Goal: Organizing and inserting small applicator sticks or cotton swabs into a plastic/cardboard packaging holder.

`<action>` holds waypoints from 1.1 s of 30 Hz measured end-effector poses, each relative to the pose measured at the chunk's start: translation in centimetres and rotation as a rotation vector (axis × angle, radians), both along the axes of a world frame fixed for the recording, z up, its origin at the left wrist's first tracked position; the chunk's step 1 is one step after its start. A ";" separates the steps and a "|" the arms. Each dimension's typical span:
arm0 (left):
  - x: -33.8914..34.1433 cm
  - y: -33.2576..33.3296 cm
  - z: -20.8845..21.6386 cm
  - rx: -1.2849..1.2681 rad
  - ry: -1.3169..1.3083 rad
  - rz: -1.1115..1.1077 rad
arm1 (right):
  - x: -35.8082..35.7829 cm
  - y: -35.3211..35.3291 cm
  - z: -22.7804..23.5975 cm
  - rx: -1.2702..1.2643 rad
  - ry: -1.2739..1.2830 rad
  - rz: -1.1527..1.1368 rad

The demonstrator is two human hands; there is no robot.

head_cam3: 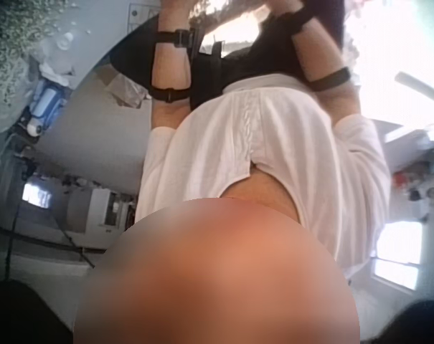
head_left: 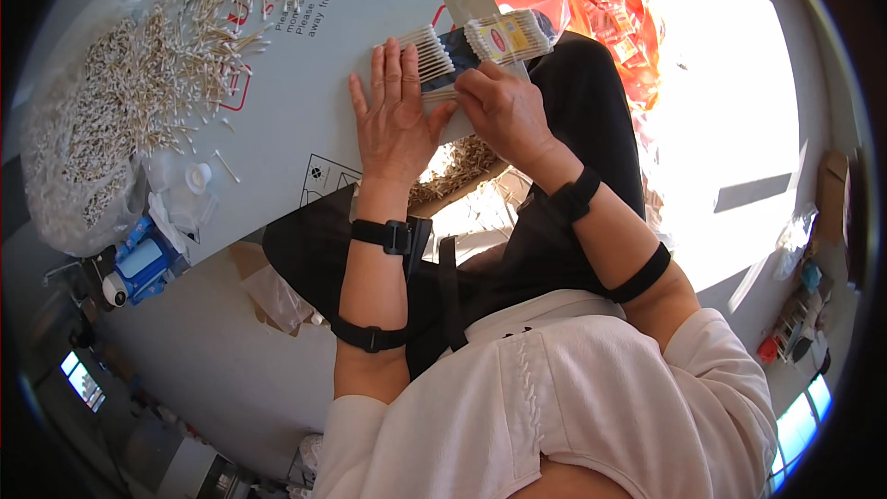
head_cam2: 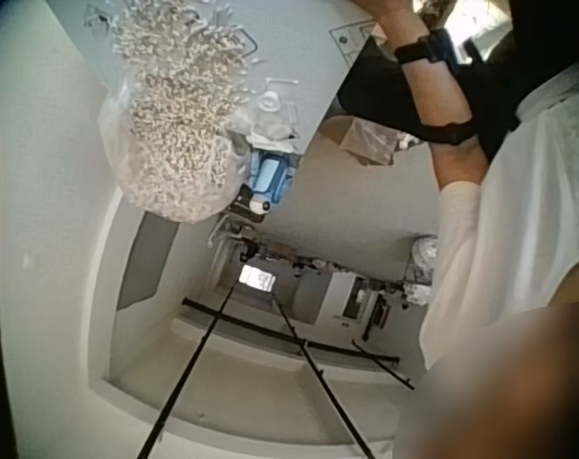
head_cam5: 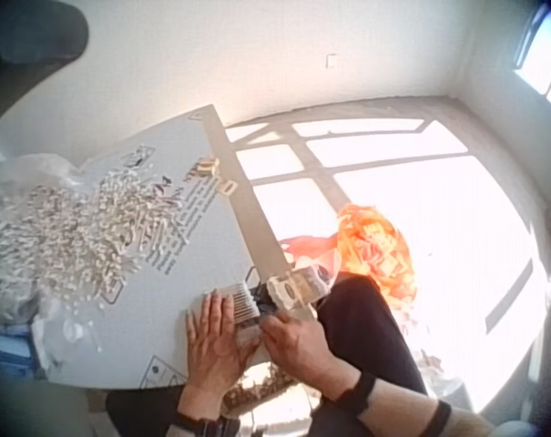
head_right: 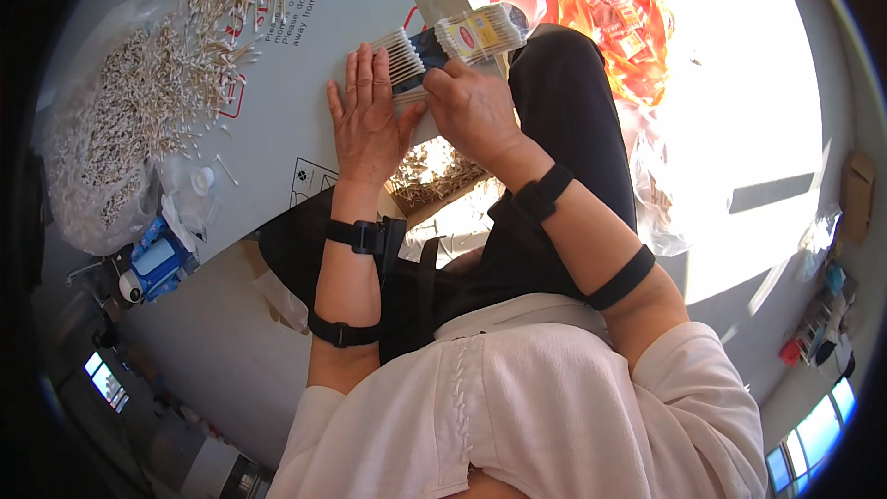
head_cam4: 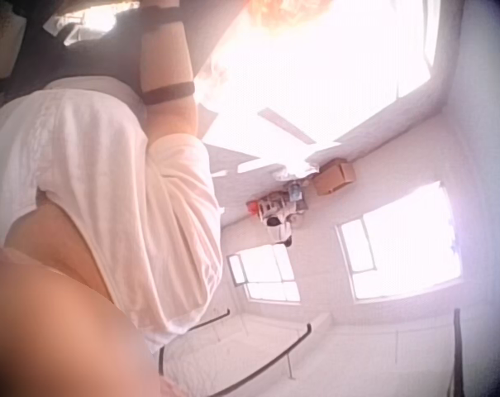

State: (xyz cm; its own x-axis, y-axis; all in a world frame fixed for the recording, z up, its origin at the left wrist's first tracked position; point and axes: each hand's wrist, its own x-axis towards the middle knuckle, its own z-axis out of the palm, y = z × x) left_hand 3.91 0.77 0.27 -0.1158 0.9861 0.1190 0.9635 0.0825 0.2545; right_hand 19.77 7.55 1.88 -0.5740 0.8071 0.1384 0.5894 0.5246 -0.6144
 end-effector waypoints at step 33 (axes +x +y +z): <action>0.2 0.2 0.3 -0.026 0.026 0.026 | -1.7 2.0 0.5 0.120 0.002 -0.011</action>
State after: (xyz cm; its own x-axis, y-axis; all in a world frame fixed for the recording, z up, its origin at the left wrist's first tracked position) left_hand 4.14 0.96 0.59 -0.1388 0.9856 0.0970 0.9672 0.1138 0.2272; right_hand 18.06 9.52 2.39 -0.5645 0.7912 0.2352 0.5945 0.5874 -0.5491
